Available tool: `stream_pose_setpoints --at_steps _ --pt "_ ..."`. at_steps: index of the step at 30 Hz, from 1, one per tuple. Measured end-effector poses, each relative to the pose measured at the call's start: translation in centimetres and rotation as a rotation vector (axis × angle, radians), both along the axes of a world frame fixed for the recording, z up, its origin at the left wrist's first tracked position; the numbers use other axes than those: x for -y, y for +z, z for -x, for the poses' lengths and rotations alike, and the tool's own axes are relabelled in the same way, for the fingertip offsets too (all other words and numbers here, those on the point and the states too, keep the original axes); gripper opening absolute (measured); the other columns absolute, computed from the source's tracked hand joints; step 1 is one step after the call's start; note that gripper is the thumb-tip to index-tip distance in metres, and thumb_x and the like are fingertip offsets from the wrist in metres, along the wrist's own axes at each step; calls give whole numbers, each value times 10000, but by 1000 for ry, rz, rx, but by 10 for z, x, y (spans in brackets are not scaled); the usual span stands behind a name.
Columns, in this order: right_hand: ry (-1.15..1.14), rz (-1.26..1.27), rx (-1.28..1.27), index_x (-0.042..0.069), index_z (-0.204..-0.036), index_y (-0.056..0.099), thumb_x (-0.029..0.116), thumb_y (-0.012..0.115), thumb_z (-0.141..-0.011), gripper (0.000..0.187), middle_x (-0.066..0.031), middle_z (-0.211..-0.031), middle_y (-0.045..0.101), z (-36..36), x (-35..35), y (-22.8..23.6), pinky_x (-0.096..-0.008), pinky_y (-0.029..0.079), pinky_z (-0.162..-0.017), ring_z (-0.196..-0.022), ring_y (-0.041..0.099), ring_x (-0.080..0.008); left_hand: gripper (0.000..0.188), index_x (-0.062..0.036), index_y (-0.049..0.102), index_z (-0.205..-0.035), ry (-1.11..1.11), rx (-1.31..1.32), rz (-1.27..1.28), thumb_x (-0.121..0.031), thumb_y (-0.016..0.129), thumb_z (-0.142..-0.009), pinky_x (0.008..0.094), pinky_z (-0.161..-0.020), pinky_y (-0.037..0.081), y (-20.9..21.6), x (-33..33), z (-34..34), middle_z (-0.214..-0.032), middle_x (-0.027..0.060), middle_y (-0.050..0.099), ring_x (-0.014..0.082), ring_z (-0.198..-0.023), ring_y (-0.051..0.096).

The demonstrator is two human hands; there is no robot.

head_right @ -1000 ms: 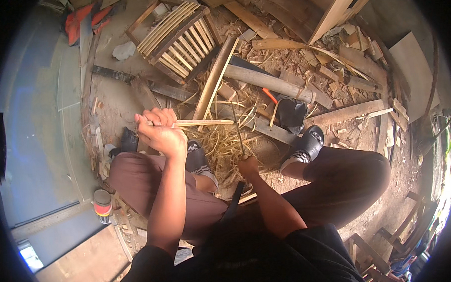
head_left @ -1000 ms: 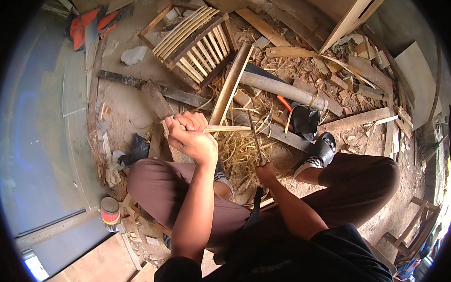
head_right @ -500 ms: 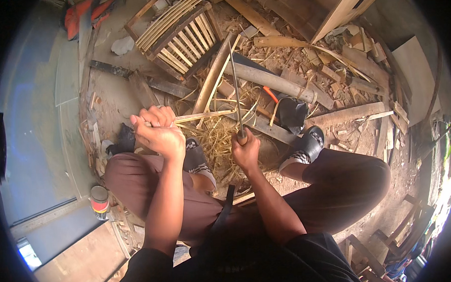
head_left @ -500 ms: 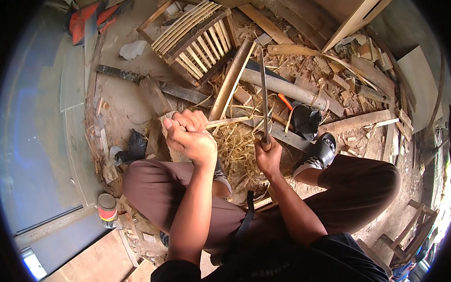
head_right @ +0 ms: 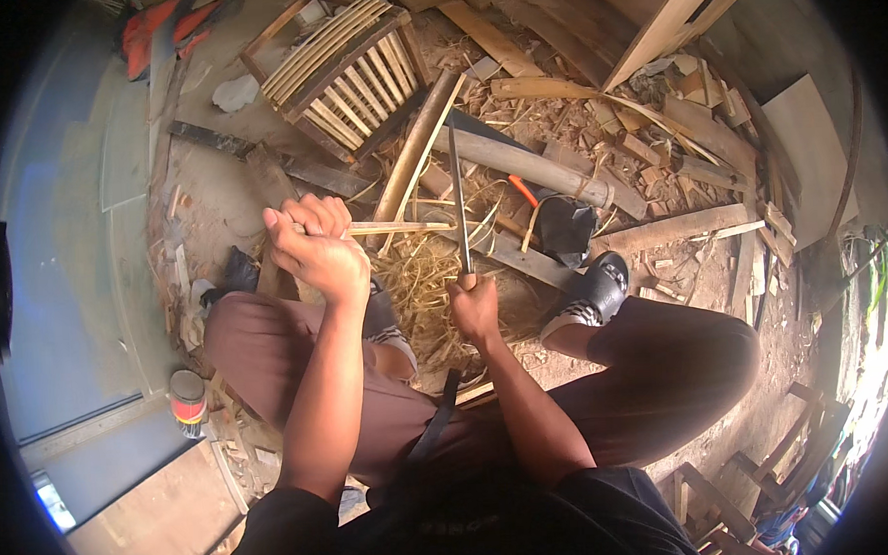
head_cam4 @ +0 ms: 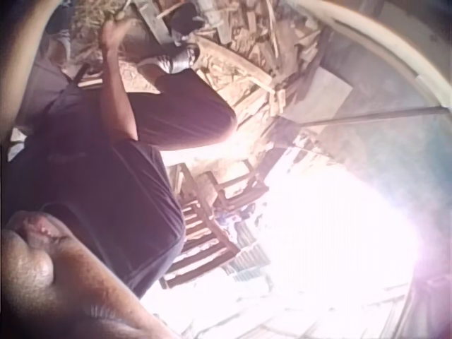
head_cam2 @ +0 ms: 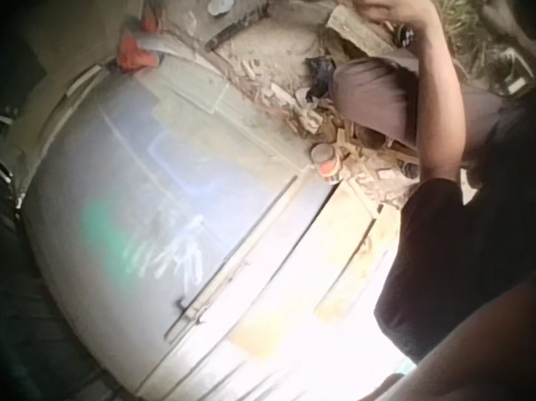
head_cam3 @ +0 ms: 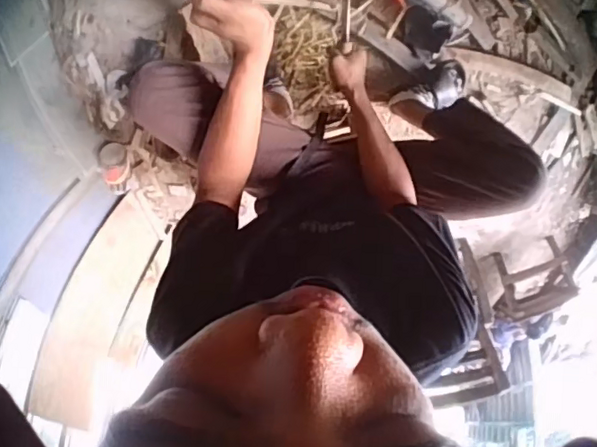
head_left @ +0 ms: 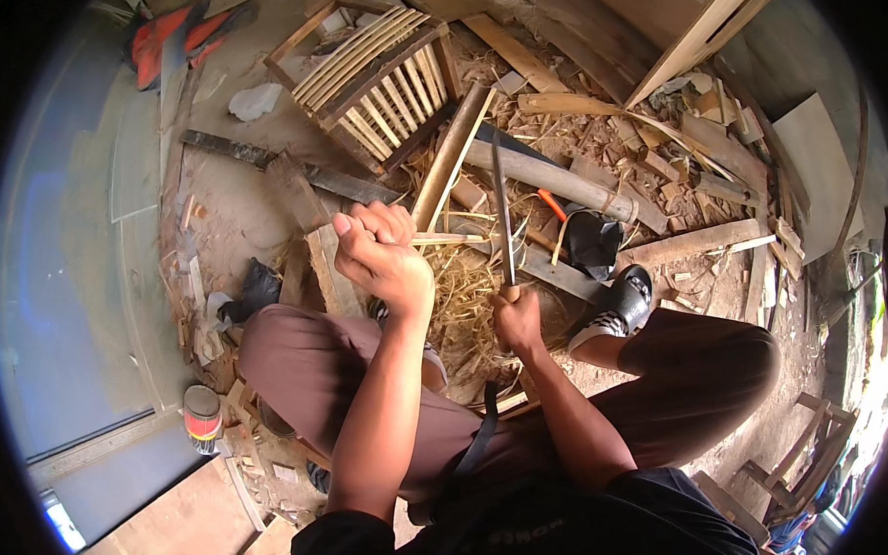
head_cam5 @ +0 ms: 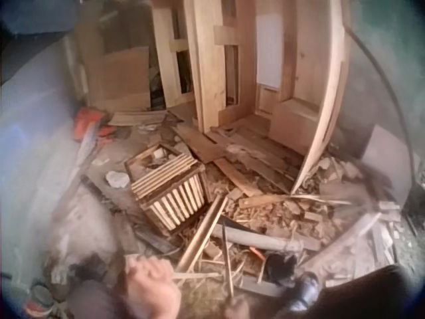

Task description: The person sits on the floor and uses a knife to shave thin strips from a piece of bamboo. They hold the bamboo with one hand and carefully shave the surface with the other, producing thin shavings that accumulate on the floor.

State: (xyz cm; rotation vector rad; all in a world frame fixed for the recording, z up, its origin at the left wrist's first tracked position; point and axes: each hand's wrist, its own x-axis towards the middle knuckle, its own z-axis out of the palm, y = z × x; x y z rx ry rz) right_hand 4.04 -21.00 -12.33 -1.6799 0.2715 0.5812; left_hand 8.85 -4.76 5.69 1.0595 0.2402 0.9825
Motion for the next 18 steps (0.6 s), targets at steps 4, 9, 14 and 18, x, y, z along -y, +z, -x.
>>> stream_pose_setpoints --at_steps 4,9,14,18 --pt "-51 170 574 -11 -714 490 72 617 -913 251 -79 -557 491 6 -13 28 -369 434 -478 -521 546 -179 445 -119 256 -654 89 11 72 -258 357 -1065 277 -485 200 -1 -16 3 -551 -17 257 88 -485 187" --pt "186 401 -116 57 -682 495 130 569 -929 268 -53 -577 523 43 23 -75 -415 441 -484 -504 537 -180 469 -121 269 -655 44 5 40 -307 362 -1075 285 -491 190 -1 -9 6 -547 -13 249 96 -493 172" --pt "-150 -546 -780 89 -658 493 68 583 -902 260 -17 -557 515 -1 28 -21 -330 401 -439 -442 472 -128 491 -123 279 -651 41 -16 16 -342 356 -1084 286 -490 188 0 -7 10 -548 -12 251 99 -497 168" --pt "-141 1 195 56 -702 497 65 609 -906 233 -7 -600 508 -2 8 1 -320 397 -503 -530 481 -103 485 -122 277 -654 37 -4 43 -328 357 -1085 286 -489 189 -4 -8 10 -553 -14 252 97 -495 177"
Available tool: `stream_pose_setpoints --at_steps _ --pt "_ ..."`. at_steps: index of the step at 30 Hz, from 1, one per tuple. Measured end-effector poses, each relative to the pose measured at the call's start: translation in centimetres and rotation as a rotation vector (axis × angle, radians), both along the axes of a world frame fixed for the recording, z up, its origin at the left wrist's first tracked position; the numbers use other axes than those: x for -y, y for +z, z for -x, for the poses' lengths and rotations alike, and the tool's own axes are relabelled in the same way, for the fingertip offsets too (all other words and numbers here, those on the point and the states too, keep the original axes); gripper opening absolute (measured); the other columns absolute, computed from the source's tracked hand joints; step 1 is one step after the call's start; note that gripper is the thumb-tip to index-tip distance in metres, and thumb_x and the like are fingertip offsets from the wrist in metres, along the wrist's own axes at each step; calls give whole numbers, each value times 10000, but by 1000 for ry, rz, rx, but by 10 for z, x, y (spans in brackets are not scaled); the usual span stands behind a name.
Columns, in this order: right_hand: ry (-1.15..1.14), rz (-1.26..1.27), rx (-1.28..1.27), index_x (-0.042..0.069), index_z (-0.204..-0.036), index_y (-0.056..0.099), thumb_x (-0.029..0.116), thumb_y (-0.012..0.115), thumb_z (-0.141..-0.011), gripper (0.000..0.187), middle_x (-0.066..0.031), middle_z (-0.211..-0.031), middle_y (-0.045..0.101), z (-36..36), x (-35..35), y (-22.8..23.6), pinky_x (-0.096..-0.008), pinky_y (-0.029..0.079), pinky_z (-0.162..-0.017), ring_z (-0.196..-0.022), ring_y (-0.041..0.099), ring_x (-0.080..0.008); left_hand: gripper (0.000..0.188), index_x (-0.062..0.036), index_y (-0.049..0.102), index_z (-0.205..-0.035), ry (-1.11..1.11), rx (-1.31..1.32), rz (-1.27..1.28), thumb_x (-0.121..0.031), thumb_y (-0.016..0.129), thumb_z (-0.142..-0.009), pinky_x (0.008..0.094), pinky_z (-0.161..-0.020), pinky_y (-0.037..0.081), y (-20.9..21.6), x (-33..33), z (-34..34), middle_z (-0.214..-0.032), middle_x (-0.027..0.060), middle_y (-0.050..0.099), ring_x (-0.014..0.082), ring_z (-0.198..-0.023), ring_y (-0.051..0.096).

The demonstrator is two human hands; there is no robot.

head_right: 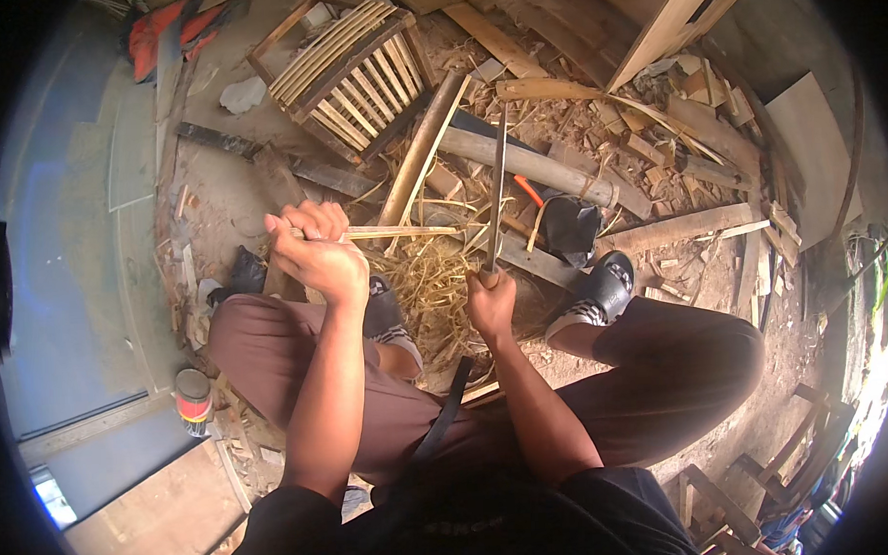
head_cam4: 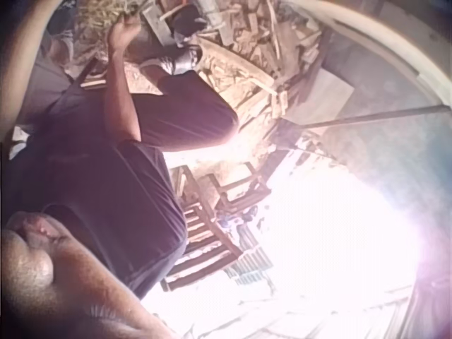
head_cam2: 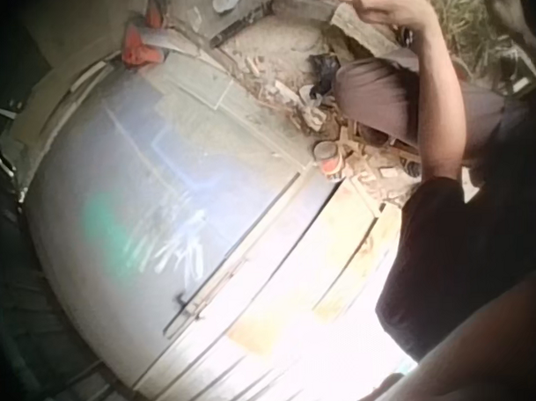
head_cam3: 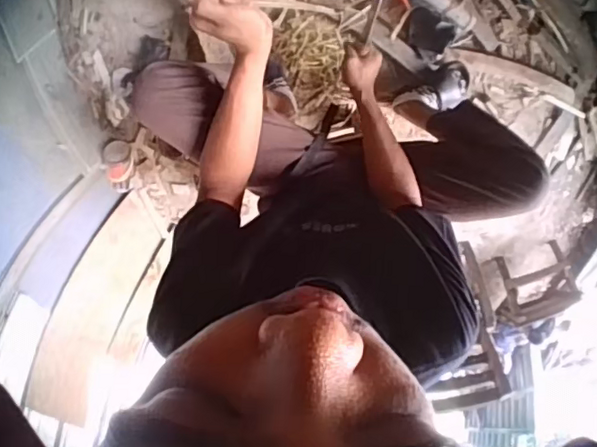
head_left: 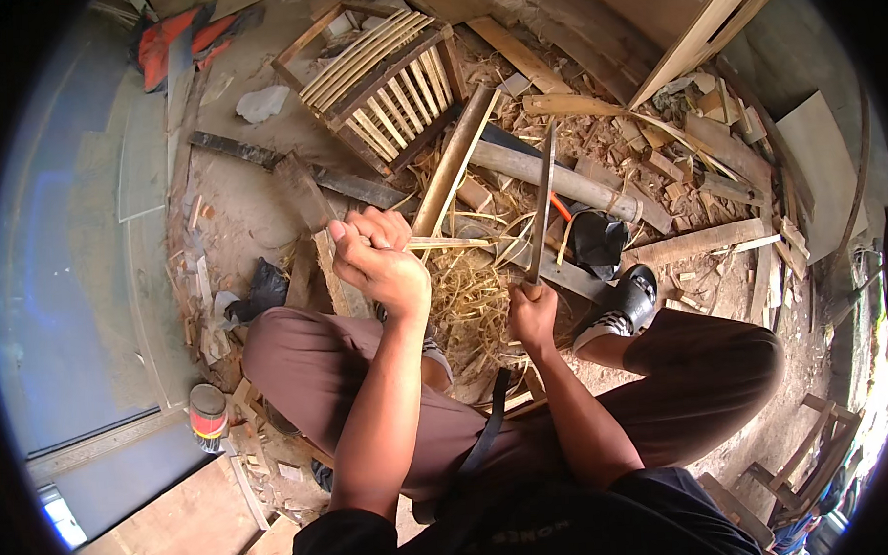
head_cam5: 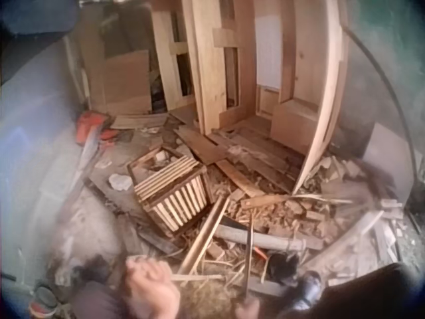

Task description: The person sits on the floor and uses a knife to shave thin strips from a piece of bamboo. They hold the bamboo with one hand and carefully shave the surface with the other, producing thin shavings that accumulate on the floor.

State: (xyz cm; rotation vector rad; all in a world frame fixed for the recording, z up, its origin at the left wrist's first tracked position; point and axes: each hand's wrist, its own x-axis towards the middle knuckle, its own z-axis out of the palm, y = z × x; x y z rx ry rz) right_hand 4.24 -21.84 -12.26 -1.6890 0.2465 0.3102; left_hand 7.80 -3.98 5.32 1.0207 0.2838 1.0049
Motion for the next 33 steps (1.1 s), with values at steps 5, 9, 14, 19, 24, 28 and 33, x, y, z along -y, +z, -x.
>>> stream_pose_setpoints --at_steps 5,9,14,19,24,28,33 --pt "145 518 68 -13 -801 559 177 646 -888 226 -113 -674 603 70 26 -99 -359 475 -571 -586 600 -210 465 -120 275 -655 47 35 40 -289 367 -1078 280 -483 199 4 -5 -7 -555 -13 257 94 -488 196" --pt "233 581 -366 -34 -927 622 280 665 -885 320 -165 -729 654 84 31 -134 -420 536 -560 -562 629 -251 435 -116 294 -667 96 38 70 -251 368 -1073 275 -488 205 2 -4 -3 -565 -12 270 92 -491 194" --pt "112 -245 -672 68 -689 545 86 602 -893 212 -26 -545 490 32 11 -44 -336 385 -406 -421 470 -179 450 -122 298 -668 76 14 27 -276 371 -1085 272 -490 219 0 -13 -2 -578 -26 292 83 -499 205" --pt "92 212 -88 25 -653 576 109 628 -865 233 -122 -589 608 32 6 -57 -407 462 -528 -555 627 -301 455 -138 295 -667 167 -20 63 -307 368 -1082 290 -490 212 -1 -21 -6 -553 -17 279 101 -473 206" --pt "282 666 -408 -88 -983 688 288 640 -897 388 -307 -945 713 62 23 -85 -483 551 -805 -964 702 -455 449 -137 304 -662 228 -30 67 -293 380 -1076 300 -482 250 -2 -36 -7 -551 -10 292 110 -458 222" --pt "253 157 -631 -100 -1010 680 320 583 -941 436 -291 -895 718 55 25 -102 -482 566 -745 -837 727 -418 453 -140 300 -648 235 6 133 -263 390 -1074 291 -472 244 9 -38 -5 -546 -10 298 105 -457 230" --pt "235 384 -368 -42 -933 694 274 635 -853 331 -228 -745 692 31 14 -89 -488 527 -644 -658 688 -358 467 -140 297 -636 241 80 191 -271 407 -1070 297 -481 235 28 -56 6 -530 -8 286 121 -456 230"
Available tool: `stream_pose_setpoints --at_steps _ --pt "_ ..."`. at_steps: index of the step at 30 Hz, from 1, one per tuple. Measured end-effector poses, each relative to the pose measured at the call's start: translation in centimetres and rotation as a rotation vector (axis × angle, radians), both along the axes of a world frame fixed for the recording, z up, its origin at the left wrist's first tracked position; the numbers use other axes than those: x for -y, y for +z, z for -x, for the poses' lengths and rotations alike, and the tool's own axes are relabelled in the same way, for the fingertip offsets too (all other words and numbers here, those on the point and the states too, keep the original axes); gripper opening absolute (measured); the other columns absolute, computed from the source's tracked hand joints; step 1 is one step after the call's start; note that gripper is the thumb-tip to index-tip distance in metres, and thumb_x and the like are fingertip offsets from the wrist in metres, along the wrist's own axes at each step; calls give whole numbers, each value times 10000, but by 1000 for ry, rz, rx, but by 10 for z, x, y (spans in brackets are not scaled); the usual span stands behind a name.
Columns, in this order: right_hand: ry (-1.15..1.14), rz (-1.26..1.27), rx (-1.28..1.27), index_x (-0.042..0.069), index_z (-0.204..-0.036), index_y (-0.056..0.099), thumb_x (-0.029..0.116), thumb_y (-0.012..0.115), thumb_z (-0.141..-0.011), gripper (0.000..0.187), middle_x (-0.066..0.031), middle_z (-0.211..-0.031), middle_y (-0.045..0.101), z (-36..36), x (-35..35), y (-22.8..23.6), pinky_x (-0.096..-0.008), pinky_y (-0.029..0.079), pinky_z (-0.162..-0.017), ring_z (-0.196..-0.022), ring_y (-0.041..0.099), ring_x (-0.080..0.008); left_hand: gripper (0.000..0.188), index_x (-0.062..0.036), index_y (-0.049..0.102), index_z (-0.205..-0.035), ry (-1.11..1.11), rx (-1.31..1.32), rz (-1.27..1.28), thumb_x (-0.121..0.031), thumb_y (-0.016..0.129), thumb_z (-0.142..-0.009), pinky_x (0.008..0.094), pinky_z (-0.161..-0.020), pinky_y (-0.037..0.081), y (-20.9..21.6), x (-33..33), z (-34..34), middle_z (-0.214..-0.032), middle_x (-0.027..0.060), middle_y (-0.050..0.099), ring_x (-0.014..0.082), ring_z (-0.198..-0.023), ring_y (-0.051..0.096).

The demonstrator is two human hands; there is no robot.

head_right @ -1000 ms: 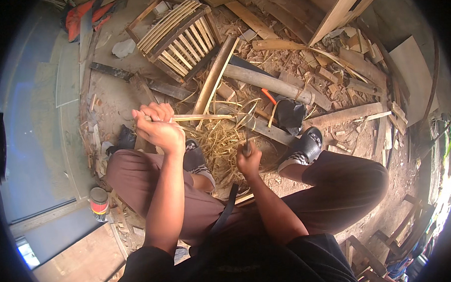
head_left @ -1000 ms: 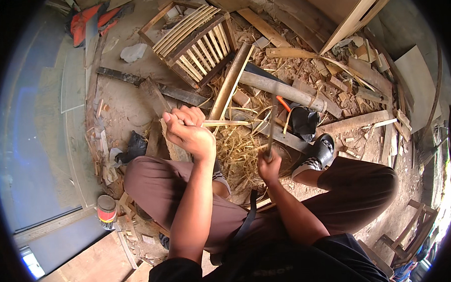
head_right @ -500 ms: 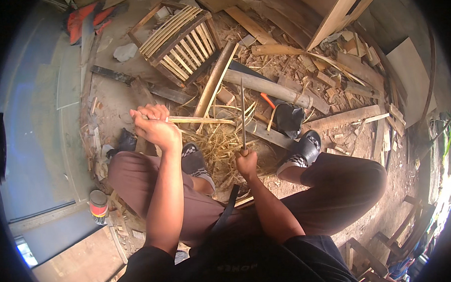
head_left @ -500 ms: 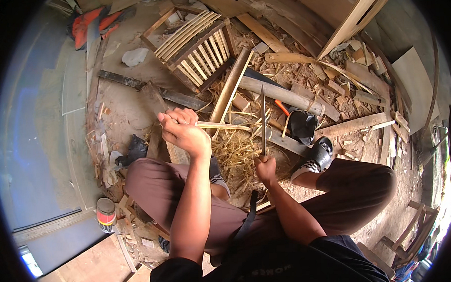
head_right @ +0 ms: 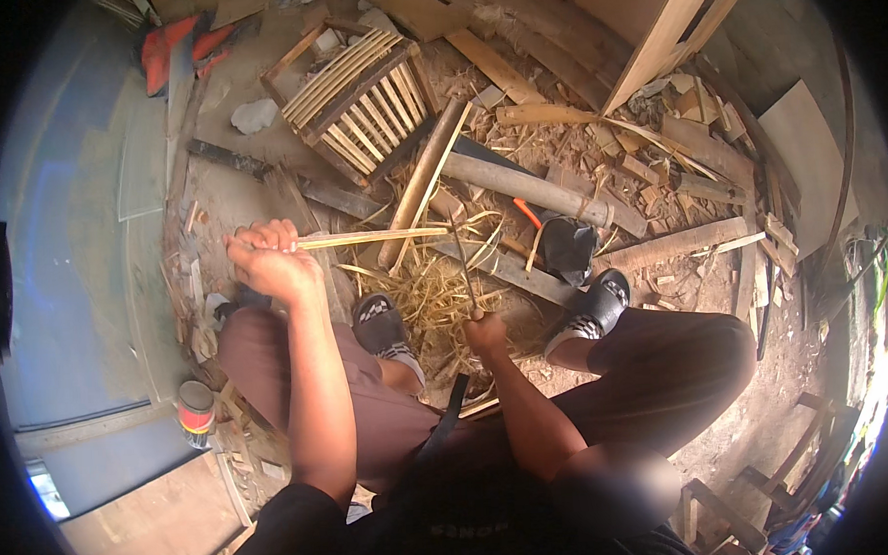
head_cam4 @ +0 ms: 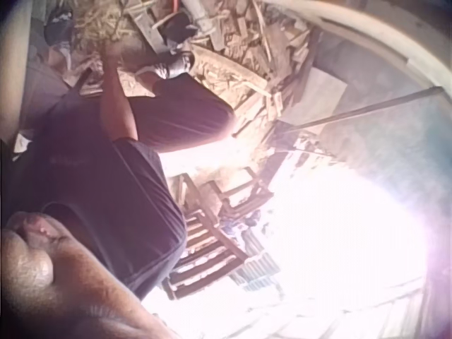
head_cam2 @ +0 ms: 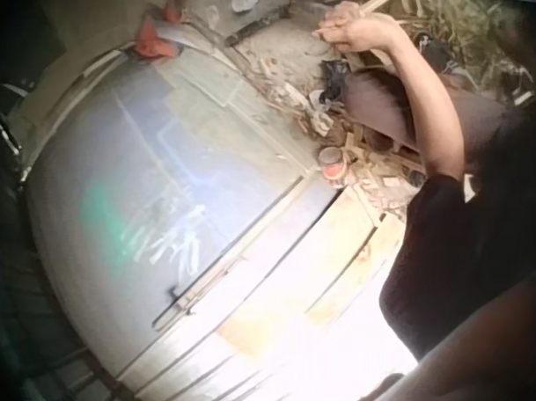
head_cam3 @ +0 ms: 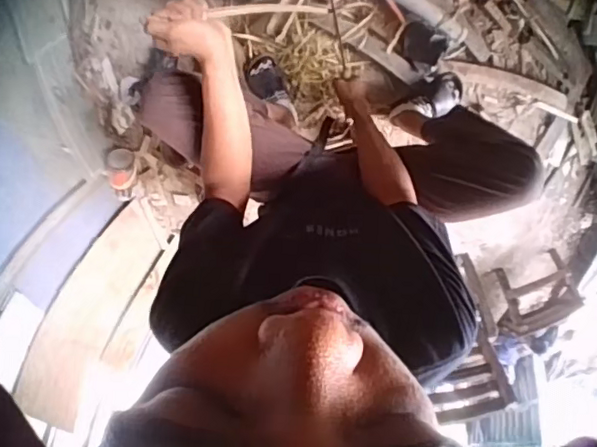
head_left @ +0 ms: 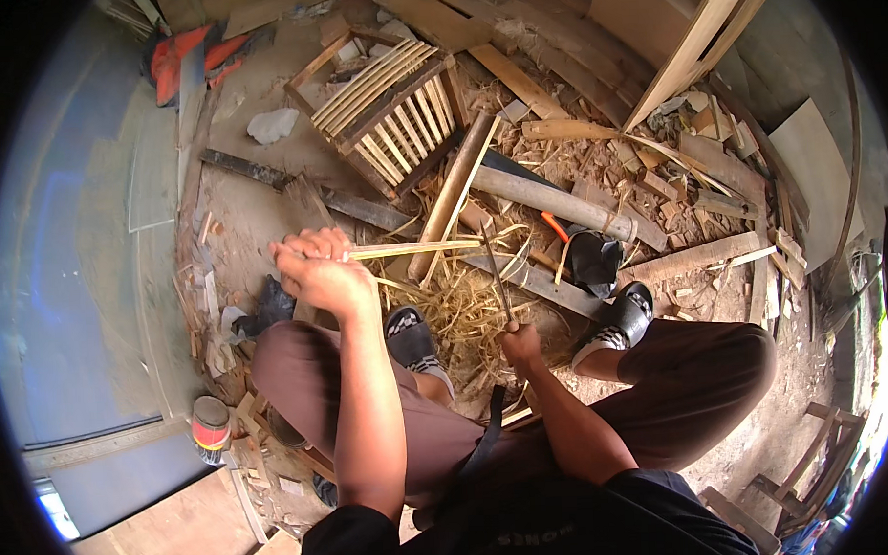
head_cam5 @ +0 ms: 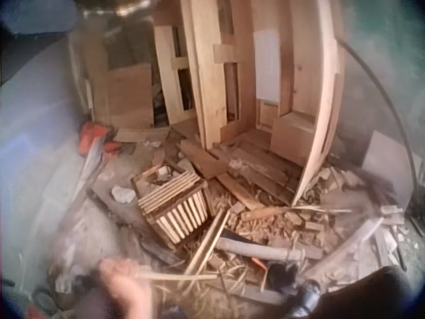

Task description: The person sits on the floor and uses a knife to shave thin strips from a piece of bamboo. They hold the bamboo with one hand and carefully shave the surface with the other, producing thin shavings that accumulate on the floor.

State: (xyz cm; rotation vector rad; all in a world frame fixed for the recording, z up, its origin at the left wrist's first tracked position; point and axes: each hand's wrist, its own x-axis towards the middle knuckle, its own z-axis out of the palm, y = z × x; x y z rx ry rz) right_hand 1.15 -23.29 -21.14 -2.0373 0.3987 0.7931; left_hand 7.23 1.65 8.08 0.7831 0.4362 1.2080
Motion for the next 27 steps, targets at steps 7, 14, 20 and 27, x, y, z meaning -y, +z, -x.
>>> stream_pose_setpoints --at_steps 7,14,20,27 --pt "-45 -99 360 -59 -719 607 160 645 -799 236 -225 -619 610 1 -18 40 -444 479 -597 -588 624 -335 460 -135 278 -621 53 -27 -77 -235 371 -1060 298 -487 236 -12 1 3 -535 -6 277 114 -474 228" --pt "187 139 266 -12 -903 702 257 600 -878 289 -301 -815 678 18 -9 30 -542 533 -762 -868 679 -483 473 -140 248 -629 18 -82 -87 -245 358 -1077 287 -486 226 -23 8 -3 -550 -24 275 99 -484 224" --pt "277 36 343 -23 -895 675 254 587 -876 291 -300 -796 668 3 -34 50 -535 534 -729 -821 670 -489 409 -138 255 -642 -7 -127 -126 -205 378 -1026 282 -479 220 -18 7 -7 -537 -20 250 100 -470 198" --pt "216 239 -17 -29 -932 712 304 676 -832 350 -291 -897 713 15 -4 -5 -517 557 -800 -900 716 -450 416 -136 273 -643 -18 -106 -99 -234 362 -1037 281 -475 226 -25 1 -7 -530 -13 257 104 -464 205"
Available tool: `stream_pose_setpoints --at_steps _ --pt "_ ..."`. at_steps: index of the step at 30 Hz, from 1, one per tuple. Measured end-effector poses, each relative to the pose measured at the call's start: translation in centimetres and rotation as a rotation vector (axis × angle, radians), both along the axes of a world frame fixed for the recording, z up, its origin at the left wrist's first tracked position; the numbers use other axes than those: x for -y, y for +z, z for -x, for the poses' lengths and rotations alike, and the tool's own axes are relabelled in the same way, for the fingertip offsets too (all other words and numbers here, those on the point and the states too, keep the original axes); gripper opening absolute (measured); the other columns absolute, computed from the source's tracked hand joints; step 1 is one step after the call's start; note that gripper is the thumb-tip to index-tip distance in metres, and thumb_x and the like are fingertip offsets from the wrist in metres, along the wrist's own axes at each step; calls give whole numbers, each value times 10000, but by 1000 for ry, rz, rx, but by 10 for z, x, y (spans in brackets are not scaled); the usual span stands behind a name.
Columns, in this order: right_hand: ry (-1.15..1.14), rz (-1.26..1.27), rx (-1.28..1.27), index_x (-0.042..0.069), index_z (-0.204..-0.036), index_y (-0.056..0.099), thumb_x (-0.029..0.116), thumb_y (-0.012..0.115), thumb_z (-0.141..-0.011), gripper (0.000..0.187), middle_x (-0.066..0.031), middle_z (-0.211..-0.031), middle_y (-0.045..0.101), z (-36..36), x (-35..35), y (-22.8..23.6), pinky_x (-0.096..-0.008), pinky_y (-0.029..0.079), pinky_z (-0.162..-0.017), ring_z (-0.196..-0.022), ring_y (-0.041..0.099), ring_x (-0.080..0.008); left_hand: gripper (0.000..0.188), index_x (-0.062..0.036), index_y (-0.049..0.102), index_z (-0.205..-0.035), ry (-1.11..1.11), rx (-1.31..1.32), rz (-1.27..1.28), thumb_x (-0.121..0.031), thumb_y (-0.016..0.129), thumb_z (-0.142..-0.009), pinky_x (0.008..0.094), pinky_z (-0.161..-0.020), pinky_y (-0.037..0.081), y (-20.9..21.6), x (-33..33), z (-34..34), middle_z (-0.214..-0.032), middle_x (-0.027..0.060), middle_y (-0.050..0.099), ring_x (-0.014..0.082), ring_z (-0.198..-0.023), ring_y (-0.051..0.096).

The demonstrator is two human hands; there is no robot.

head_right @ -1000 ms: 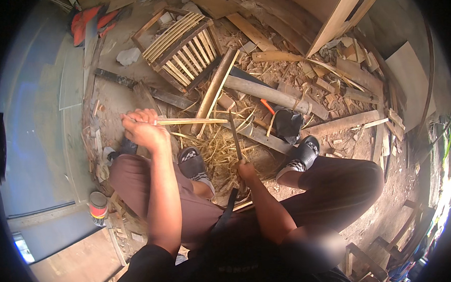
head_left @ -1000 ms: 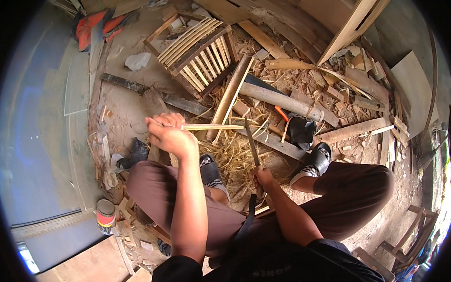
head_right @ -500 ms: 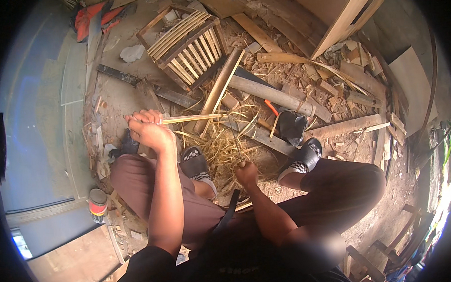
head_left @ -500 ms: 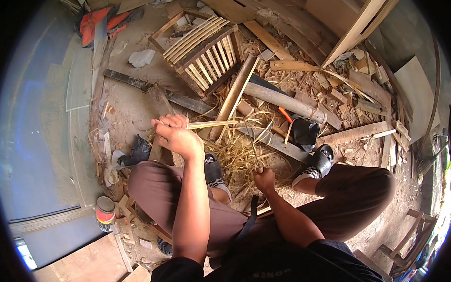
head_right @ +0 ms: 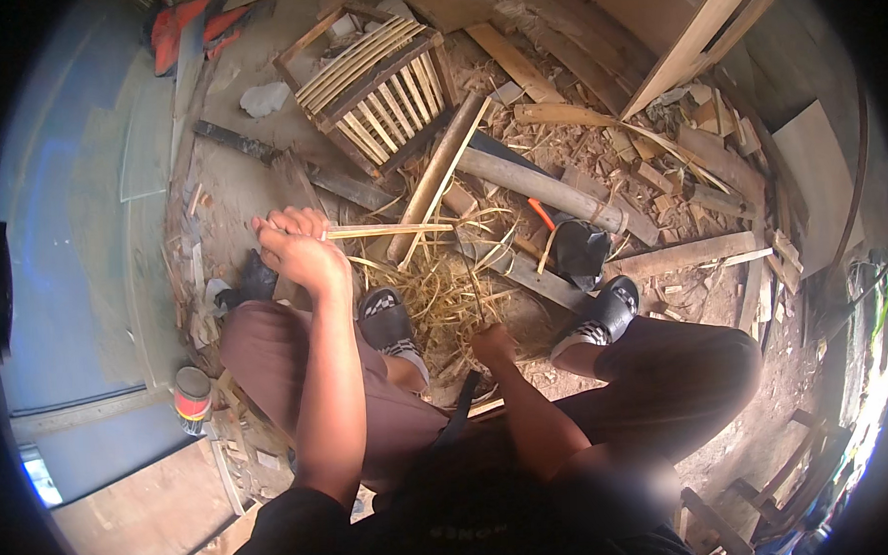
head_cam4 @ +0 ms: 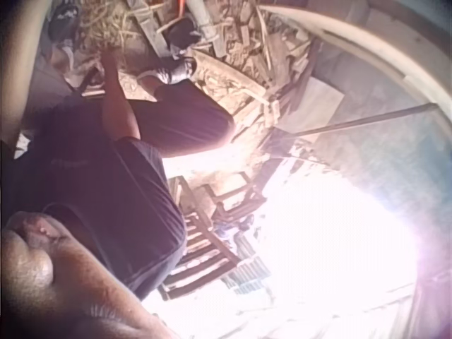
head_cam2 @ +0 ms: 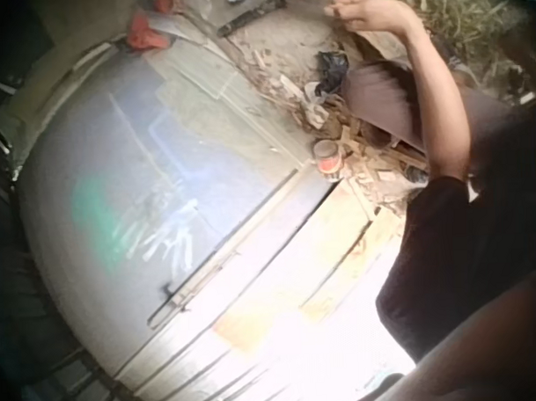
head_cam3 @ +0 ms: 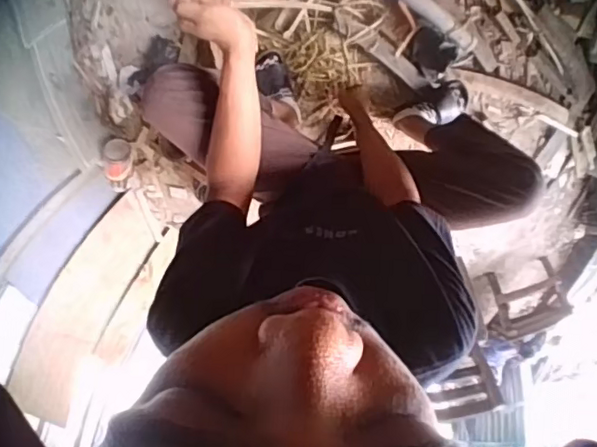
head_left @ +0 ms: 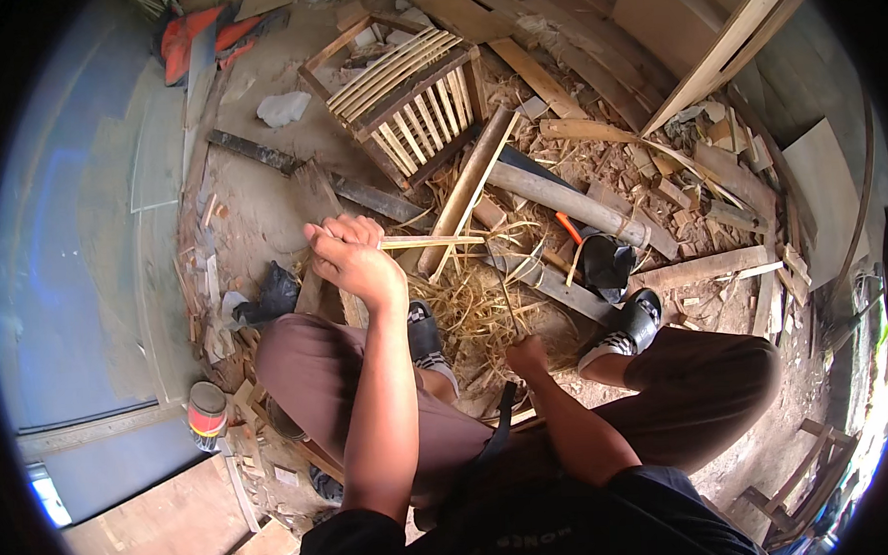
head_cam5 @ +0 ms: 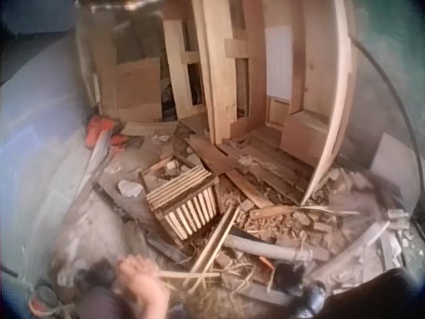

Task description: The person sits on the floor and uses a knife to shave thin strips from a piece of bamboo. They hold the bamboo with one hand and carefully shave the surface with the other, producing thin shavings that accumulate on the floor.

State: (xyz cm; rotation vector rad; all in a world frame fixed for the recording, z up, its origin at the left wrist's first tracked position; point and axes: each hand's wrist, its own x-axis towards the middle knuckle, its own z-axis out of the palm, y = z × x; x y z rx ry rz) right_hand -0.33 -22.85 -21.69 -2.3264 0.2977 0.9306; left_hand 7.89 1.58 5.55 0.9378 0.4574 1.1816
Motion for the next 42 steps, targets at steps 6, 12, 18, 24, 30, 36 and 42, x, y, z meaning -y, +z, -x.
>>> stream_pose_setpoints --at_steps 6,12,18,24,30,36,42 --pt "115 -266 294 -35 -902 685 257 603 -859 307 -308 -858 684 -20 -35 39 -536 541 -744 -855 677 -483 435 -133 282 -639 -96 5 -68 -256 344 -1052 282 -473 232 1 7 -3 -522 -6 264 108 -458 204" --pt "56 39 178 -31 -833 696 238 609 -846 283 -302 -824 691 -22 6 -23 -526 551 -736 -820 708 -454 501 -127 229 -642 -167 60 -18 -311 364 -1087 285 -467 204 -1 7 -8 -512 -11 238 103 -462 191" --pt "116 -276 254 -33 -846 688 252 626 -831 292 -310 -810 674 -27 -41 43 -544 550 -743 -843 688 -469 488 -126 232 -647 -195 46 -50 -299 352 -1087 289 -468 204 -2 7 0 -527 -12 249 104 -462 191" --pt "108 -163 170 -39 -912 708 272 622 -860 327 -318 -872 686 -28 -41 42 -534 548 -781 -885 687 -471 463 -136 272 -633 -157 71 9 -274 352 -1068 288 -462 216 -4 -3 1 -518 -9 268 112 -452 196" --pt "133 -258 207 -51 -966 682 283 637 -863 352 -323 -887 684 -30 -48 76 -541 538 -819 -904 679 -479 459 -131 281 -629 -122 83 64 -270 344 -1062 293 -460 222 -3 -9 6 -513 -1 271 114 -457 212" --pt "147 -520 236 -75 -873 609 393 536 -999 491 -267 -669 627 -37 -68 161 -482 502 -632 -670 659 -448 480 -124 297 -620 -353 95 -106 -283 367 -1067 296 -470 205 -4 29 13 -528 -6 268 107 -460 213" --pt "-35 -647 178 -56 -777 567 418 367 -1084 599 -183 -574 501 -36 -67 127 -454 431 -582 -544 500 -308 512 -98 321 -589 -514 128 -201 -286 349 -1064 298 -508 225 -3 37 13 -529 9 281 116 -488 250"
